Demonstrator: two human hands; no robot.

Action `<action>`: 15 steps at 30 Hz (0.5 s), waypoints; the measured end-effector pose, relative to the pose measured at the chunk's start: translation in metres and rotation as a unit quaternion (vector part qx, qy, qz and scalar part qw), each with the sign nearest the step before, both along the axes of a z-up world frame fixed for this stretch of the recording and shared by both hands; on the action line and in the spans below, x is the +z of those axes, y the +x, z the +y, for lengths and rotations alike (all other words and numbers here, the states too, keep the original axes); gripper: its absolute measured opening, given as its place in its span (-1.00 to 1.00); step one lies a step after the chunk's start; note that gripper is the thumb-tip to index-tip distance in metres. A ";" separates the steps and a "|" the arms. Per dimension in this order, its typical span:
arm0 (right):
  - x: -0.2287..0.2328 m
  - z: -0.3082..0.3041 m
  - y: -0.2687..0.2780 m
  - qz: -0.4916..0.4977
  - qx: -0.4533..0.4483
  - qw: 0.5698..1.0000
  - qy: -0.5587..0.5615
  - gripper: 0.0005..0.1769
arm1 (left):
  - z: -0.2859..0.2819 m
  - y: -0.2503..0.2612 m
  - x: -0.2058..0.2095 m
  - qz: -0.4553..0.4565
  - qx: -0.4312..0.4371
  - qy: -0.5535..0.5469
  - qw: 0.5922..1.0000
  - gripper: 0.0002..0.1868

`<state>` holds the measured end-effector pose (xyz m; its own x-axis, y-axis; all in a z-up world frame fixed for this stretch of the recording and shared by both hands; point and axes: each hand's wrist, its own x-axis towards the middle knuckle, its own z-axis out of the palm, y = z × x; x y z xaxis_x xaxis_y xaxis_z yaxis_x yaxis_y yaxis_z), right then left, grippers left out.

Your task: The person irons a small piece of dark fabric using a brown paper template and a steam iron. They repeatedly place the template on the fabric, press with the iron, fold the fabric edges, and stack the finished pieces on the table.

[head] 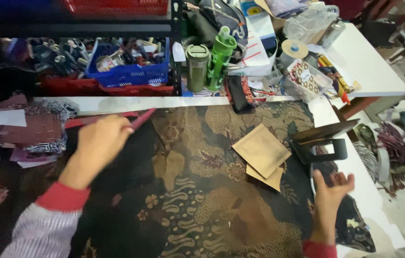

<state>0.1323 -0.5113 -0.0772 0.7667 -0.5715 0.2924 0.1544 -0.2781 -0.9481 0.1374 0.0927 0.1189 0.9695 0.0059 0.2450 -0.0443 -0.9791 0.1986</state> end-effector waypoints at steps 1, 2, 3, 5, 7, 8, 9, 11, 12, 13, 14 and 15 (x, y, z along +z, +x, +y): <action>-0.006 -0.010 0.017 0.004 0.010 0.999 0.032 0.15 | -0.023 -0.014 0.012 0.010 -0.023 -0.032 0.999 -0.77; -0.013 -0.018 0.029 0.007 0.019 0.998 0.064 0.16 | -0.045 -0.027 0.023 0.021 -0.045 -0.065 0.997 -0.76; -0.020 -0.023 0.039 -0.008 0.022 0.999 0.037 0.14 | -0.064 -0.039 0.034 0.042 -0.069 -0.104 0.991 -0.76; -0.026 -0.030 0.059 -0.038 0.028 0.999 -0.019 0.10 | -0.092 -0.060 0.048 0.095 -0.112 -0.195 0.970 -0.75; -0.025 -0.032 0.073 -0.030 0.015 0.999 -0.018 -0.12 | -0.106 -0.074 0.050 0.157 -0.150 -0.296 0.930 -0.74; -0.021 -0.032 0.078 -0.025 0.009 0.999 -0.018 -0.23 | -0.112 -0.077 0.046 0.177 -0.154 -0.332 0.914 -0.74; -0.015 -0.030 0.084 -0.038 0.020 0.999 0.001 -0.37 | -0.116 -0.076 0.039 0.195 -0.159 -0.364 0.897 -0.74; 0.004 -0.022 0.089 -0.063 0.041 0.996 0.039 -0.63 | -0.120 -0.072 0.015 0.198 -0.177 -0.412 0.872 -0.73; 0.016 -0.016 0.090 -0.065 0.051 0.996 0.035 -0.64 | -0.122 -0.067 0.000 0.182 -0.191 -0.428 0.864 -0.73; 0.030 -0.011 0.087 -0.066 0.060 0.996 0.031 -0.66 | -0.124 -0.062 -0.018 0.168 -0.205 -0.444 0.856 -0.73; 0.046 -0.006 0.081 -0.067 0.069 0.995 0.027 -0.67 | -0.124 -0.056 -0.036 0.181 -0.192 -0.402 0.877 -0.72; 0.065 0.001 0.074 -0.046 0.068 0.996 -0.037 -0.69 | -0.125 -0.051 -0.053 0.193 -0.179 -0.361 0.895 -0.71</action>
